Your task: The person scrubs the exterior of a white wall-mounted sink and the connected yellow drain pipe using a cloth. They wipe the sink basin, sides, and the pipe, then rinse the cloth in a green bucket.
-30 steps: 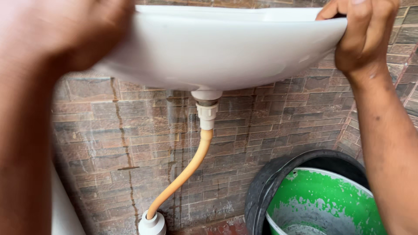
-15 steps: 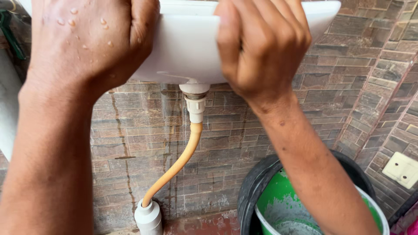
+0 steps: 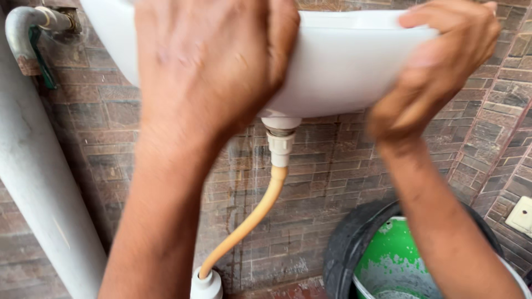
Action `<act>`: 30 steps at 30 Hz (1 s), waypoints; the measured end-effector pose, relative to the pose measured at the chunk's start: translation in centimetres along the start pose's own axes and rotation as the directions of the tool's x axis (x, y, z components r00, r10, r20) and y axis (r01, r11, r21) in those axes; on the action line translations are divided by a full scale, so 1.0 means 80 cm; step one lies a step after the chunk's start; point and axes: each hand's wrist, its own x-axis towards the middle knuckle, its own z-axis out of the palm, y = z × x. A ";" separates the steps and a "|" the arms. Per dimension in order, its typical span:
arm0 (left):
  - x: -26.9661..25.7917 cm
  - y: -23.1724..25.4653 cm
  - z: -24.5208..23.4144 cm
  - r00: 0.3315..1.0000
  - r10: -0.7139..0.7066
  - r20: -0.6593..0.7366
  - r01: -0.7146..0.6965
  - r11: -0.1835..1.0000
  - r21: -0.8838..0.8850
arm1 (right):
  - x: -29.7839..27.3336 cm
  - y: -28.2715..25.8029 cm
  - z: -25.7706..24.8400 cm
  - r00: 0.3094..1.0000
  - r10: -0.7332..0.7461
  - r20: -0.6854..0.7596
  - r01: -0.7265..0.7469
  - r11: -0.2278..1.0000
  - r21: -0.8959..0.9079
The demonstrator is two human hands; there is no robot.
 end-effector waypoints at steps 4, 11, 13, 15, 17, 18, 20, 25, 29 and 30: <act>-0.059 -0.026 -0.004 0.997 -0.078 -0.018 0.069 0.949 -0.306 | 0.024 -0.123 0.043 0.969 -0.148 0.197 0.193 0.954 -0.228; -0.183 -0.119 0.027 0.942 -0.335 0.023 0.296 0.794 -0.532 | 0.037 -0.189 0.074 0.713 -0.409 0.569 0.596 0.781 -0.185; -0.197 -0.122 0.035 0.949 -0.313 0.023 0.263 0.751 -0.605 | 0.042 -0.164 0.037 0.569 -0.464 0.679 0.726 0.671 -0.150; -0.212 -0.120 0.025 0.945 -0.317 0.076 0.284 0.687 -0.669 | 0.046 -0.147 0.001 0.430 -0.454 0.780 0.867 0.450 -0.215; -0.227 -0.118 0.005 0.933 -0.322 0.158 0.329 0.594 -0.734 | 0.044 -0.140 -0.002 0.370 -0.451 0.812 0.909 0.357 -0.216; -0.234 -0.118 -0.006 0.927 -0.318 0.200 0.350 0.539 -0.767 | 0.045 -0.142 0.002 0.369 -0.467 0.804 0.905 0.377 -0.196; -0.246 -0.120 -0.021 0.909 -0.317 0.270 0.387 0.403 -0.829 | 0.050 -0.158 0.017 0.365 -0.465 0.806 0.902 0.390 -0.183; -0.267 -0.140 -0.015 0.824 -0.426 0.374 0.467 0.137 -0.873 | 0.012 -0.268 0.172 0.412 -0.262 0.873 0.882 0.356 -0.309; -0.279 -0.161 0.002 0.769 -0.537 0.348 0.436 0.042 -0.899 | 0.008 -0.346 0.351 0.157 0.190 0.969 0.977 0.115 -0.181; -0.282 -0.169 0.004 0.751 -0.554 0.360 0.430 -0.004 -0.903 | 0.007 -0.353 0.371 0.174 0.237 0.956 0.971 0.118 -0.206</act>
